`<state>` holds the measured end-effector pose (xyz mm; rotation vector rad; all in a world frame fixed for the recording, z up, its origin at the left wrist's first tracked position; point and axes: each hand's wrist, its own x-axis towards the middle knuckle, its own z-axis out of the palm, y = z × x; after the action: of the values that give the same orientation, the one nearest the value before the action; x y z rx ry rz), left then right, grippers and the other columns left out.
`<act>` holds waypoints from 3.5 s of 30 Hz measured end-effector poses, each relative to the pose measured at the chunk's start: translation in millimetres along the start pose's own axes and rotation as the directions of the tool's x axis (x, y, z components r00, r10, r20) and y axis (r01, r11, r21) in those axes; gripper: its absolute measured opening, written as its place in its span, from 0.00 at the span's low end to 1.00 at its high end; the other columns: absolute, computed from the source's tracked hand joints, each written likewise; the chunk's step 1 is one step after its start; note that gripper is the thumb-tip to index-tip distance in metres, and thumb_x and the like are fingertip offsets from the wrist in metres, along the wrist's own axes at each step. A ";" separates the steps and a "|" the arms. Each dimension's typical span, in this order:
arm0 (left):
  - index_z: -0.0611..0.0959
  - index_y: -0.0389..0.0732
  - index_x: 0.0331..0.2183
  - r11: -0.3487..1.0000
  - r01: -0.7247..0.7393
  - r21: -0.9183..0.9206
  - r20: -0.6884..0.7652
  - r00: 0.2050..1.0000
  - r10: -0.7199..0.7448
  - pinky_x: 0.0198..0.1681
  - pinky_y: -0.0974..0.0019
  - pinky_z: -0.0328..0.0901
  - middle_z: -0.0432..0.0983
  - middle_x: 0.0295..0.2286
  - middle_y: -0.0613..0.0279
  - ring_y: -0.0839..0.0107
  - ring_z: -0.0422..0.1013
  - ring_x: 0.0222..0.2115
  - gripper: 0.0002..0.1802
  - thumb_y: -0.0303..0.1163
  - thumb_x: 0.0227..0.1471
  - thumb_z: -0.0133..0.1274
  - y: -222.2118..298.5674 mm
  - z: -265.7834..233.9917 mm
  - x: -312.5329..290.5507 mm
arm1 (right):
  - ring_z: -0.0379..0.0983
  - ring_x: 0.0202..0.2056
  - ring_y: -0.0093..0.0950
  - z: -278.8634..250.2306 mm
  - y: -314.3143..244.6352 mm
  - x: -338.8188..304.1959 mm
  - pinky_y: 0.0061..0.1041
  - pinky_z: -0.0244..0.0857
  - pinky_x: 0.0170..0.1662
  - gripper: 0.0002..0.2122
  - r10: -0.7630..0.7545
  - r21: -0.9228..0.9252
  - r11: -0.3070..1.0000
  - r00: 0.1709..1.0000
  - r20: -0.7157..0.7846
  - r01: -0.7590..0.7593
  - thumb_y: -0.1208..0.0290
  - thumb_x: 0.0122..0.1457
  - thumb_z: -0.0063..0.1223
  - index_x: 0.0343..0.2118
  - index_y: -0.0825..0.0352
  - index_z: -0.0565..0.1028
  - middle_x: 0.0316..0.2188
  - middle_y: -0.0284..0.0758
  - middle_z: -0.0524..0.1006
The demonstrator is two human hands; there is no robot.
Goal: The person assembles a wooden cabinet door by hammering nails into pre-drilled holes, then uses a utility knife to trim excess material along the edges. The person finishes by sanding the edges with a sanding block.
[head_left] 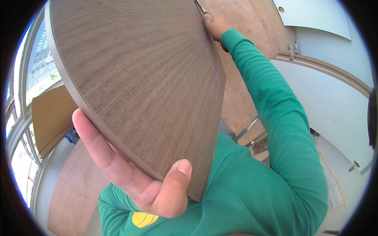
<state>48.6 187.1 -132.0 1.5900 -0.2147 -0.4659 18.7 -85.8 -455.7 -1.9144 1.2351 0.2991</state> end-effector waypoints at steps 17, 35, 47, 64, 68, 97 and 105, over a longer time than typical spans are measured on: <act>0.42 0.40 0.72 0.999 -0.037 0.020 0.043 0.998 0.036 0.70 0.47 0.49 0.50 0.68 0.47 0.52 0.54 0.67 0.69 0.29 0.28 0.56 -9.1 -5.4 4.7 | 0.80 0.37 0.47 11.5 33.9 11.7 0.46 0.71 0.46 0.24 -0.040 0.225 0.972 0.994 -0.103 0.063 0.51 0.72 0.33 0.47 0.70 0.73 0.33 0.51 0.81; 0.43 0.38 0.72 0.994 -0.010 0.109 0.019 1.000 0.008 0.69 0.47 0.50 0.50 0.68 0.45 0.51 0.54 0.67 0.69 0.31 0.28 0.57 -6.9 15.3 9.5 | 0.71 0.57 0.51 -10.3 6.9 69.8 0.46 0.62 0.62 0.26 -0.084 -0.013 0.996 0.983 -0.165 0.083 0.51 0.73 0.30 0.59 0.63 0.73 0.55 0.50 0.77; 0.42 0.41 0.72 0.998 -0.013 0.059 0.058 0.998 0.010 0.70 0.46 0.51 0.50 0.68 0.47 0.51 0.54 0.66 0.69 0.29 0.29 0.57 -8.5 13.8 9.2 | 0.61 0.64 0.55 -1.8 41.6 125.9 0.45 0.62 0.63 0.29 -0.092 -0.140 0.985 0.995 0.035 0.096 0.52 0.64 0.53 0.64 0.64 0.69 0.67 0.57 0.60; 0.42 0.41 0.72 0.998 0.003 0.056 0.025 1.000 -0.004 0.69 0.45 0.51 0.52 0.67 0.45 0.50 0.56 0.65 0.70 0.31 0.29 0.58 -4.3 21.6 9.5 | 0.75 0.52 0.53 -13.4 22.6 85.7 0.47 0.66 0.59 0.27 -0.098 -0.122 0.989 0.988 -0.120 0.083 0.52 0.72 0.32 0.52 0.71 0.77 0.49 0.56 0.79; 0.42 0.41 0.72 0.997 -0.012 0.082 0.013 1.000 0.011 0.69 0.45 0.52 0.52 0.67 0.45 0.50 0.56 0.65 0.69 0.32 0.29 0.57 -7.5 16.5 9.9 | 0.76 0.51 0.53 -24.8 -3.7 47.9 0.47 0.66 0.58 0.27 -0.066 -0.026 0.998 0.996 -0.068 0.064 0.52 0.72 0.32 0.52 0.71 0.77 0.48 0.57 0.79; 0.44 0.40 0.72 0.990 -0.062 0.125 0.059 0.997 0.055 0.69 0.44 0.52 0.50 0.67 0.44 0.48 0.54 0.66 0.69 0.34 0.28 0.57 -10.7 18.9 13.0 | 0.77 0.41 0.41 -10.5 40.4 31.5 0.41 0.69 0.48 0.24 -0.130 -0.049 0.991 0.968 -0.214 0.123 0.49 0.71 0.37 0.52 0.65 0.76 0.38 0.46 0.81; 0.44 0.39 0.72 0.988 -0.110 0.108 0.081 0.992 0.101 0.68 0.42 0.54 0.51 0.66 0.42 0.47 0.56 0.65 0.68 0.34 0.28 0.56 -7.7 29.2 12.8 | 0.75 0.24 0.36 -22.5 28.1 29.1 0.37 0.72 0.31 0.25 -0.079 0.022 0.996 0.992 -0.101 0.082 0.49 0.71 0.35 0.52 0.65 0.75 0.32 0.43 0.80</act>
<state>46.7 156.0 -142.2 1.6630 -0.3863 -0.4377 4.3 -126.4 -472.5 -1.9714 1.2169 0.1461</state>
